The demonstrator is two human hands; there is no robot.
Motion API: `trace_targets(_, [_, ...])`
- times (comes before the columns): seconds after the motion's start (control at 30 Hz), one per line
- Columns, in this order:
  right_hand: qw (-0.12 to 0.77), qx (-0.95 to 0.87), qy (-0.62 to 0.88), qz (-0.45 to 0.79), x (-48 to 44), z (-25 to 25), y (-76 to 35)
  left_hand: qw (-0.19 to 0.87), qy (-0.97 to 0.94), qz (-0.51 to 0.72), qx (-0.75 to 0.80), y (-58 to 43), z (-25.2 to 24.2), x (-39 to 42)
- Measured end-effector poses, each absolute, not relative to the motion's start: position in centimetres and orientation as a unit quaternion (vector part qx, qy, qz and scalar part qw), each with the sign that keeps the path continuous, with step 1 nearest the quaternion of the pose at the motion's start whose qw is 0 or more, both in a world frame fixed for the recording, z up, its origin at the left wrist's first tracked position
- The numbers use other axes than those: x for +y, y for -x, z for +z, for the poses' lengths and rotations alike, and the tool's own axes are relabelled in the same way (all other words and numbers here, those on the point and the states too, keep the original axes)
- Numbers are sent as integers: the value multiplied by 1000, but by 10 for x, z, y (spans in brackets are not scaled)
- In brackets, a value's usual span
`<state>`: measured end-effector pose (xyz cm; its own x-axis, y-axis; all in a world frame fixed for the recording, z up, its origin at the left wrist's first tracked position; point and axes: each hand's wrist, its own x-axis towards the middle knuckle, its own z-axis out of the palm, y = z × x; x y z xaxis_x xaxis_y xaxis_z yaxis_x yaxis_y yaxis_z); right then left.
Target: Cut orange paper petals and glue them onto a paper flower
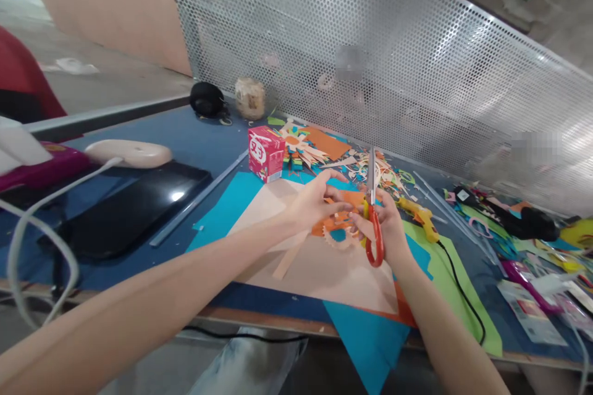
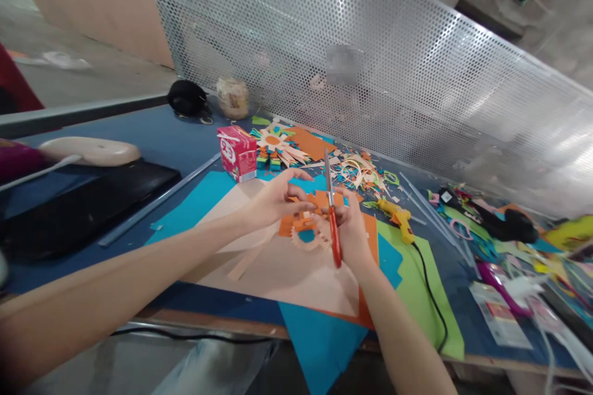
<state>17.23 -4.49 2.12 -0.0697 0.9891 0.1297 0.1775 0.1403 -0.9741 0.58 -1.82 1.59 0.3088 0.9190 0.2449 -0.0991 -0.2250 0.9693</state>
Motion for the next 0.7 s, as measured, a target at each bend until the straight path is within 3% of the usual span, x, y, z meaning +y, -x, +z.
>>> trace_targets(0.2, [478,-559,503,455,-48,23,-170,458,-663,462,370,-13,11,-24])
trace_targets(0.47, [470,-592,504,417,-46,24,-169,443,-687,427,385,-13,13,-26])
trace_targets(0.7, [477,-608,581,255,-22,39,-202,223,-826,183,484,11,20,-27])
